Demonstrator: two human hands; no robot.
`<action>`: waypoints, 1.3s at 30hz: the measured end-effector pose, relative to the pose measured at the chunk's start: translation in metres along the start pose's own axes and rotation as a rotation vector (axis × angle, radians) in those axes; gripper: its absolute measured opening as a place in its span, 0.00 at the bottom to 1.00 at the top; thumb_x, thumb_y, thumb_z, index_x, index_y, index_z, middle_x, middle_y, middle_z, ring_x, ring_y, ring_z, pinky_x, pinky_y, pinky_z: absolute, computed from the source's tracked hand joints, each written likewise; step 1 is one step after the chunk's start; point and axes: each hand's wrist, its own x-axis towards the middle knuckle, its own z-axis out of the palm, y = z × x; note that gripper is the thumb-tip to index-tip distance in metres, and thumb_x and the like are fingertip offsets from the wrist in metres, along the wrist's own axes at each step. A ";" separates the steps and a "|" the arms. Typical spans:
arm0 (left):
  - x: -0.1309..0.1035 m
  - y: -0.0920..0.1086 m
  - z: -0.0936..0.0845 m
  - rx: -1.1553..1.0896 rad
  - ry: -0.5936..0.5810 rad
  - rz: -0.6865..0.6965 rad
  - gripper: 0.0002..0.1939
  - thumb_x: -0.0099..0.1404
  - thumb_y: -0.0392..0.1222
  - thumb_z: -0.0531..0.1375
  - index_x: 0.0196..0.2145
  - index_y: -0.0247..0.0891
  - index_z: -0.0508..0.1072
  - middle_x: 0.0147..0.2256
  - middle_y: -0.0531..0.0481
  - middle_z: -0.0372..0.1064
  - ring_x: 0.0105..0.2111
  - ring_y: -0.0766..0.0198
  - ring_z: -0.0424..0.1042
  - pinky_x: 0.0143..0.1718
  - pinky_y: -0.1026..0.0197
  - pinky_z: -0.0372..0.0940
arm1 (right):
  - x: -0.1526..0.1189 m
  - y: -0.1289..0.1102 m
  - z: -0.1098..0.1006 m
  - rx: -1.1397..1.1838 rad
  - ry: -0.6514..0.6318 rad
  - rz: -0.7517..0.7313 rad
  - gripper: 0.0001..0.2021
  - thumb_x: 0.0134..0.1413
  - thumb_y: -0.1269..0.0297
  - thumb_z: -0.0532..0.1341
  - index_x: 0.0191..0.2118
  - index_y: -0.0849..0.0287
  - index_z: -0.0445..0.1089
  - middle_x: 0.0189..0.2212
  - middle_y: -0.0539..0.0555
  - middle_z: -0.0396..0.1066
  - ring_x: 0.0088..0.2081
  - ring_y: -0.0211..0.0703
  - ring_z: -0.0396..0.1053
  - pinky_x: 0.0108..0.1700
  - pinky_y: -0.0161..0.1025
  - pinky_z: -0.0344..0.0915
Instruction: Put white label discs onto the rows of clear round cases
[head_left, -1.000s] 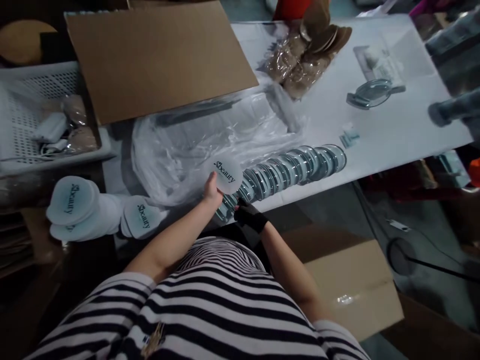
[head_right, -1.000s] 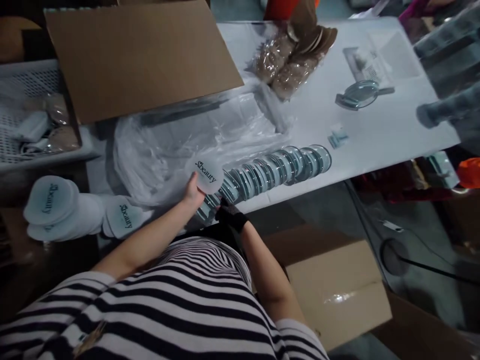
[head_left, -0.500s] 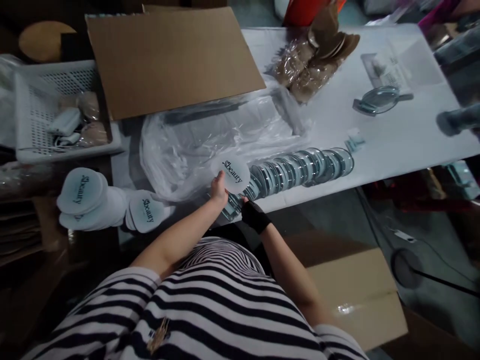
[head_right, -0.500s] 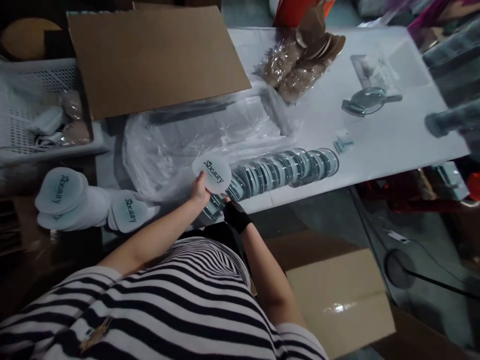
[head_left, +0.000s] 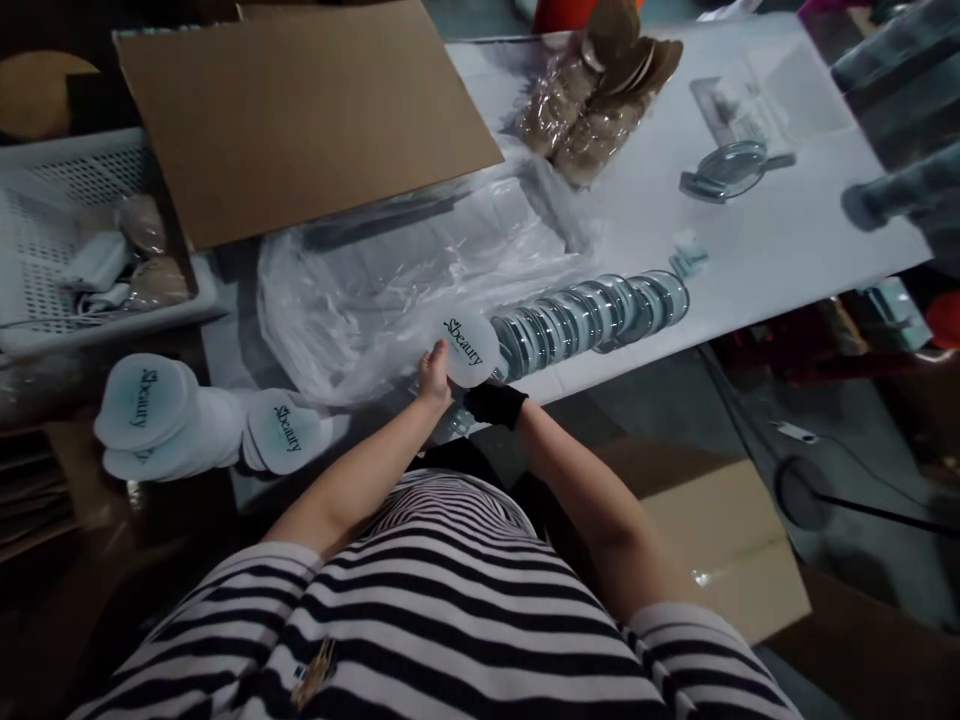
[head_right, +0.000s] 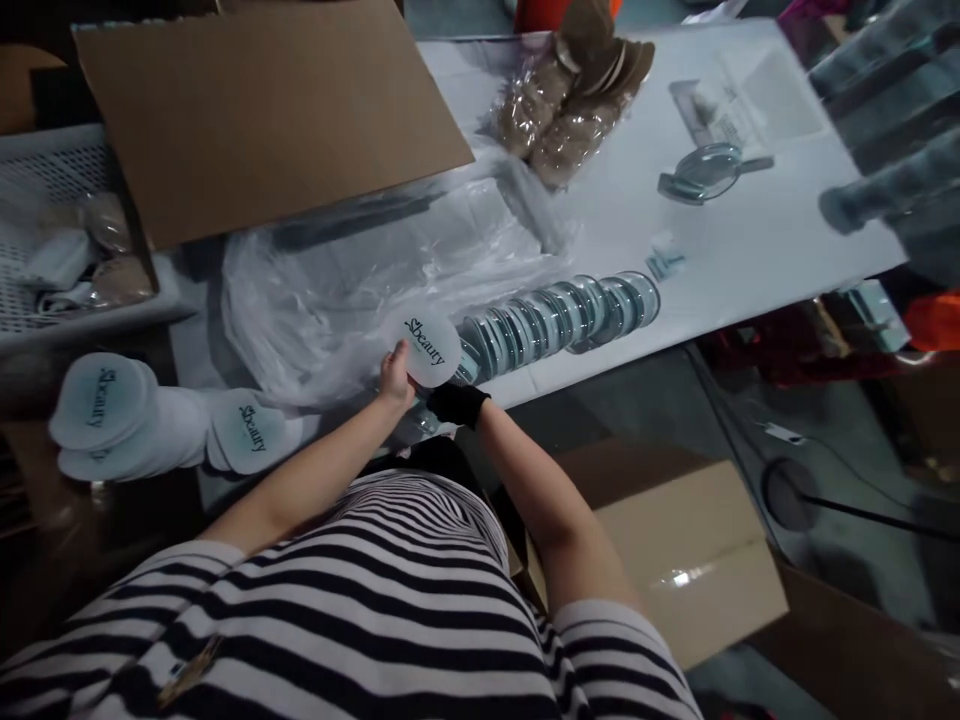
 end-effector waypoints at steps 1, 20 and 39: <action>0.000 0.000 0.000 0.001 0.000 0.003 0.18 0.53 0.52 0.71 0.32 0.36 0.74 0.32 0.47 0.78 0.33 0.57 0.77 0.39 0.55 0.72 | 0.000 -0.001 0.001 -0.016 0.017 0.008 0.18 0.66 0.66 0.45 0.24 0.58 0.58 0.14 0.42 0.55 0.15 0.29 0.50 0.21 0.30 0.49; -0.015 0.016 -0.039 0.400 -0.236 0.150 0.11 0.55 0.44 0.72 0.35 0.41 0.78 0.41 0.45 0.77 0.56 0.51 0.69 0.62 0.52 0.58 | -0.079 0.005 0.011 -0.530 0.912 -0.538 0.21 0.60 0.52 0.53 0.50 0.60 0.70 0.42 0.62 0.75 0.46 0.52 0.71 0.46 0.44 0.68; 0.005 0.014 -0.107 1.028 -0.505 0.507 0.22 0.66 0.59 0.58 0.50 0.46 0.78 0.57 0.41 0.68 0.62 0.47 0.62 0.67 0.42 0.49 | -0.037 0.058 0.033 -1.397 0.483 -0.163 0.21 0.66 0.53 0.55 0.59 0.56 0.63 0.41 0.64 0.77 0.42 0.55 0.76 0.42 0.42 0.65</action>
